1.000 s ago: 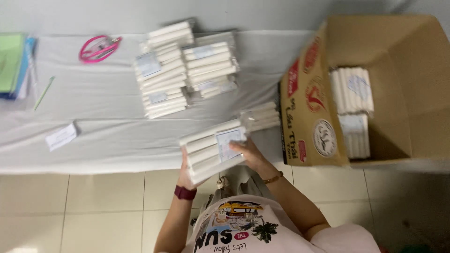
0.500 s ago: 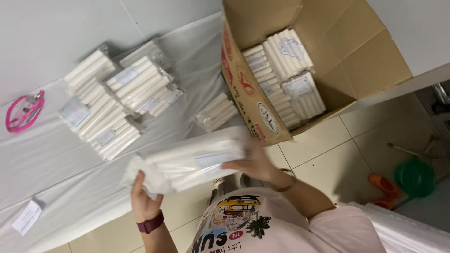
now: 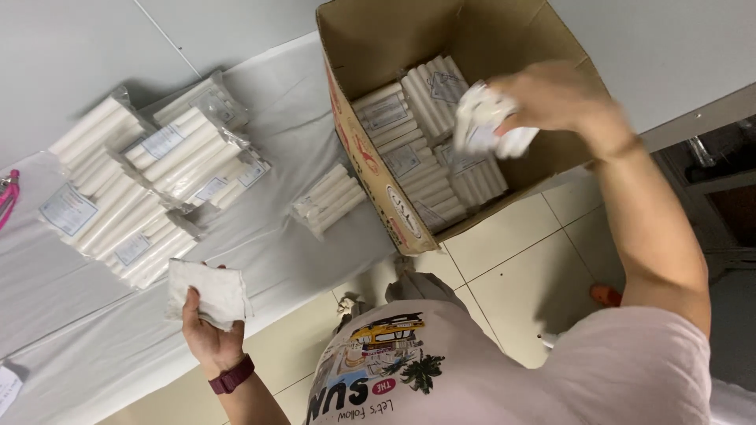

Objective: The person stands at a table and repeatedly picks up stacks of white cylindrical items wrapped in plastic. They transfer these stacks from the table into a large cardboard box, arranging them neatly inside. The person uses both hands to handle the items and occasionally adjusts the stacks within the box.

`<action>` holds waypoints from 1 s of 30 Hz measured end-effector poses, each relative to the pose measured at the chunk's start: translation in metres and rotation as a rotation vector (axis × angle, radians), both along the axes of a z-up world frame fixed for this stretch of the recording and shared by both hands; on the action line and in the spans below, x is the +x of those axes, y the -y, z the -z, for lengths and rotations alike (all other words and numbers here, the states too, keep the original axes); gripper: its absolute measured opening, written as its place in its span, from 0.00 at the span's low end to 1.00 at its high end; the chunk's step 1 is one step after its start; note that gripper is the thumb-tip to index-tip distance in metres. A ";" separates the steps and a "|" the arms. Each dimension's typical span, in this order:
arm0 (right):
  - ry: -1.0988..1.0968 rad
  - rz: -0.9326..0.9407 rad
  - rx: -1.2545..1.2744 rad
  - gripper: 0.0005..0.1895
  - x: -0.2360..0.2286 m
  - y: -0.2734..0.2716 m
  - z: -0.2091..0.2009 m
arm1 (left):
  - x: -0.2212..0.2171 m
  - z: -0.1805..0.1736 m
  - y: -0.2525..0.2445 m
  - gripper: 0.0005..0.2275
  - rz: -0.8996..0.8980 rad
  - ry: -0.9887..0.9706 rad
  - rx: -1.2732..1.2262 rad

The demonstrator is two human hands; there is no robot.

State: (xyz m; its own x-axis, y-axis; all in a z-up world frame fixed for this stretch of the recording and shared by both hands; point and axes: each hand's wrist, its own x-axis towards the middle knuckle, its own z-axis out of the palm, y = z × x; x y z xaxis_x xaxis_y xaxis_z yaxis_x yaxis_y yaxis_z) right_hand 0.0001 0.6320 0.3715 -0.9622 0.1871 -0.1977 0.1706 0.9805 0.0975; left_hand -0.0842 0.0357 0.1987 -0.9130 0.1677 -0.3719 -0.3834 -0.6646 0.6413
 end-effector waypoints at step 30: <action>-0.195 -0.294 -0.285 0.33 -0.136 0.006 -0.014 | 0.045 0.033 -0.035 0.19 -0.448 0.303 -0.054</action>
State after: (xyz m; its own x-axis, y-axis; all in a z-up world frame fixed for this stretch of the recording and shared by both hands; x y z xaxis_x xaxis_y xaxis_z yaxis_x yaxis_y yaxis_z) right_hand -0.1363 0.6256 0.3851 -0.9908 -0.1348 -0.0114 -0.1303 0.9731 -0.1898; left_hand -0.0394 0.0706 0.1656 -0.7412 -0.2397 -0.6270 -0.2435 -0.7745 0.5839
